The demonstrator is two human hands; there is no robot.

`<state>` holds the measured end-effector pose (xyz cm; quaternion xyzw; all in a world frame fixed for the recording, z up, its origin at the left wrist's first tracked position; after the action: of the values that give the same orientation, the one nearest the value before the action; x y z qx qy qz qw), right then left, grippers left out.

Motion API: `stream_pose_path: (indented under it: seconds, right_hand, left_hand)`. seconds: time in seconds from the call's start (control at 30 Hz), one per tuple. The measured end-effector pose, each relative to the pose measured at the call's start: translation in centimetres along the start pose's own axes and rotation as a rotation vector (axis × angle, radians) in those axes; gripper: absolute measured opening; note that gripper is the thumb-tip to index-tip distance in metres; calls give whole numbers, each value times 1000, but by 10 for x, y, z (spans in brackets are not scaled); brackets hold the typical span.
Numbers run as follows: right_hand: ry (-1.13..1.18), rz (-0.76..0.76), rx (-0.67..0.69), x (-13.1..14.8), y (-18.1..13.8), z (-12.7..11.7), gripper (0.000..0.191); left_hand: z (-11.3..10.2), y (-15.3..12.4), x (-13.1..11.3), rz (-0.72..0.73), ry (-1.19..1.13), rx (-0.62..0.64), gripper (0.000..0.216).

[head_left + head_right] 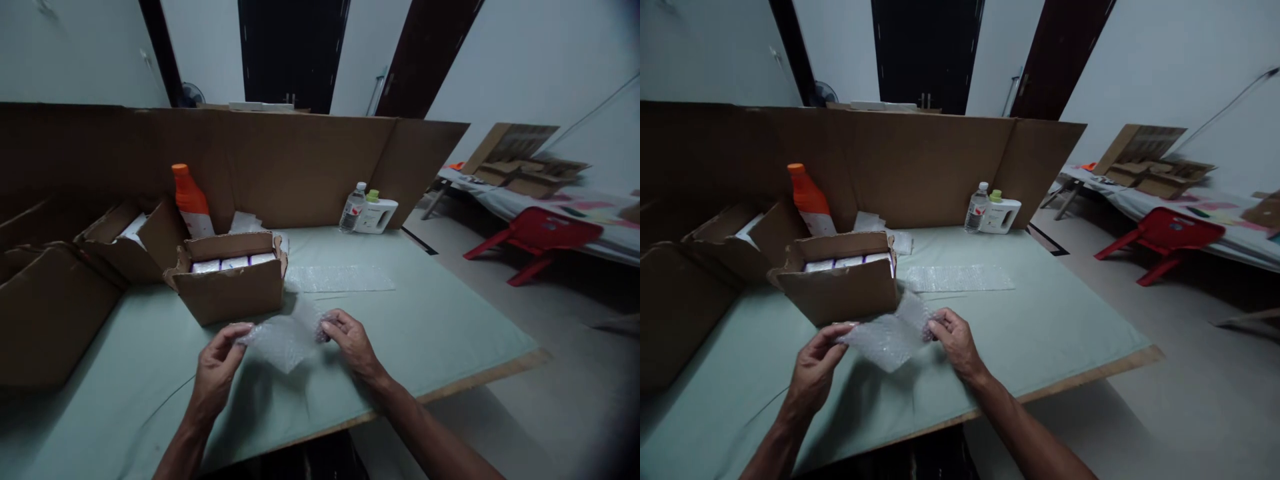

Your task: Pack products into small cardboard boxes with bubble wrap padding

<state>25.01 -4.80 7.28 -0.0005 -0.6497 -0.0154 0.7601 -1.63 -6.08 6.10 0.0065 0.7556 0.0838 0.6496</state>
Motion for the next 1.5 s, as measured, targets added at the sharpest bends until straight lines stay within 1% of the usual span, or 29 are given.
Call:
stream_pose_path:
  seconds: [0.07,0.13,0.2,0.23,0.27,0.3,0.33,0.37,0.4,0.43,0.5,0.53,0.6,0.63,0.67,0.7,0.73,0.77,0.83,0.9,0.93,1.0,1.07,1.13,1.2,1.3,1.37,1.43,1.5]
  right_hand:
    - [-72,2,-23,-8,-8,-6,25]
    - [-232,-3,-20,-17,-17,-18,23]
    - [-445,-29,-36,-25,-28,-34,24]
    - [-559,-59,-62,-28,-33,-42,29]
    - [-667,-107,-101,-29,-38,-49,36]
    - [-764,-173,-148,-29,-41,-53,43]
    - [-845,-251,-185,-27,-44,-54,46]
    - [-909,-331,-193,-24,-47,-50,46]
    - [-953,-401,-161,-21,-48,-42,42]
    - [-979,-456,-91,-19,-49,-30,38]
    - [-998,-514,133,-19,-49,3,34]
    - [-1004,-517,267,-22,-49,20,33]
    - [-1019,-488,493,-29,-48,43,33]
    - [-1031,-462,554,-33,-46,45,33]
    - [-1043,-435,563,-37,-45,42,31]
    - [-1057,-410,519,-39,-43,32,28]
    - [-1071,-384,432,-40,-40,16,26]
    - [-1085,-360,327,-40,-38,-2,25]
    - [-1115,-327,138,-38,-33,-37,27]
    - [-1135,-323,30,-35,-29,-60,30]
    - [-1139,-330,2,-35,-27,-64,31]
    - [-1137,-343,1,-37,-25,-58,33]
    - [-1115,-348,42,-40,-24,-41,33]
    - [-1058,-353,90,-42,-25,-22,29]
    - [-969,-349,100,-40,-30,-11,27]
    - [-813,-262,91,-33,-41,-10,29]
    - [-734,-149,131,-31,-48,-13,40]
    - [-688,-64,192,-32,-53,-14,53]
    - [-656,-53,245,-34,-55,-10,60]
  left_hand:
    - [-31,-4,7,106,138,26,16]
    - [-62,-14,19,123,284,22,16]
    - [-90,-28,30,43,430,-83,20]
    - [-101,-36,33,-6,498,-158,22]
    - [-107,-43,33,-38,558,-233,24]
    - [-109,-50,30,-36,605,-290,24]
    - [-105,-56,26,1,637,-310,24]
    - [-96,-59,20,70,654,-292,23]
    - [-83,-61,14,161,660,-239,23]
    - [-66,-62,8,263,662,-162,24]
    - [-31,-60,4,419,690,29,29]
    - [-16,-58,5,456,731,121,32]
    - [4,-55,16,462,832,252,35]
    - [6,-54,23,451,870,288,35]
    - [5,-55,31,444,890,304,33]
    - [-1,-56,38,446,891,300,30]
    - [-9,-59,43,448,883,279,27]
    - [-18,-63,48,446,878,241,25]
    - [-35,-71,51,417,912,125,22]
    - [-43,-78,49,346,1000,-3,25]
    - [-44,-80,47,302,1053,-48,28]
    - [-38,-80,43,228,1147,-63,35]
    - [-30,-77,40,197,1183,-19,37]
    - [-27,-71,40,200,1150,1,41]
    - [-33,-66,40,181,1083,-31,45]
    - [-53,-63,41,73,987,-69,47]
    - [-62,-65,44,27,914,-46,47]
    - [-63,-69,49,37,835,0,44]
    - [-59,-72,55,68,785,44,38]
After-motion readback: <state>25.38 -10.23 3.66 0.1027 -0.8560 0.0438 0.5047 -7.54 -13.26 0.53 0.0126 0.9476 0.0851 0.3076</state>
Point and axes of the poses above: each hand's wrist, its own y-axis towards the middle knuckle, its own z-axis out of the palm, x = y × z, the point moved 1 cm from there along y, towards the middle knuckle, and after that the axes turned 10 degrees about y, right-handed, at the moved point
